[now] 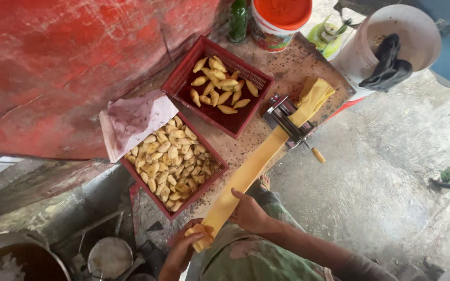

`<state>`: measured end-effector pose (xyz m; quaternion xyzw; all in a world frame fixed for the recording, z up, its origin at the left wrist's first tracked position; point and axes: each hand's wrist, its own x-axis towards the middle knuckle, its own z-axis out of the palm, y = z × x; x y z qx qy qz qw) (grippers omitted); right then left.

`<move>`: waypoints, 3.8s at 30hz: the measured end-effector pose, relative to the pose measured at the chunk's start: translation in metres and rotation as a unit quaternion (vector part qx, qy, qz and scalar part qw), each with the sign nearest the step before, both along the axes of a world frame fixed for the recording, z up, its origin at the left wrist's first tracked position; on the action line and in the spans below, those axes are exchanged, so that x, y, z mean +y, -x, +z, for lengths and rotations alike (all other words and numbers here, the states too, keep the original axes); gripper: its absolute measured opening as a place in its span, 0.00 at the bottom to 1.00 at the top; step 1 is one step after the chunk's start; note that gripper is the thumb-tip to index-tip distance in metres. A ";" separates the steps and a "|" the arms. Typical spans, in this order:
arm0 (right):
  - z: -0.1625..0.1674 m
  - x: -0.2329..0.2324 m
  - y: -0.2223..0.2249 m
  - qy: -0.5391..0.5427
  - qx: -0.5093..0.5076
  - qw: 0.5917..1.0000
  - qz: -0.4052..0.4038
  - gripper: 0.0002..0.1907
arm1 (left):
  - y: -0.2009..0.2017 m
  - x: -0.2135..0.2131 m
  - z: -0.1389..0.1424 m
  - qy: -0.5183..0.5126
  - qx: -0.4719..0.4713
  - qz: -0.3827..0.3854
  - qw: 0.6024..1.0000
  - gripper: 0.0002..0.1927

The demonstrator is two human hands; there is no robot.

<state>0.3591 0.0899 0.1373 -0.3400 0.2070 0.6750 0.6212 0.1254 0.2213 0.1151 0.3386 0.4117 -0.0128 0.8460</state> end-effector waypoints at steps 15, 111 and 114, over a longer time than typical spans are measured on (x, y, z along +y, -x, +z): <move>0.028 -0.069 -0.410 0.198 -0.480 0.854 -0.026 0.37 | -0.420 -0.041 -0.040 -0.097 -0.033 -0.117 0.988 0.18; -0.076 0.222 -0.029 -0.272 -0.862 0.079 0.420 0.21 | -0.185 -0.074 -0.124 -0.116 -0.061 0.286 0.949 0.15; -0.069 0.204 -0.040 -0.269 -0.865 0.216 0.364 0.15 | -0.184 -0.070 -0.128 -0.081 -0.067 0.281 0.954 0.14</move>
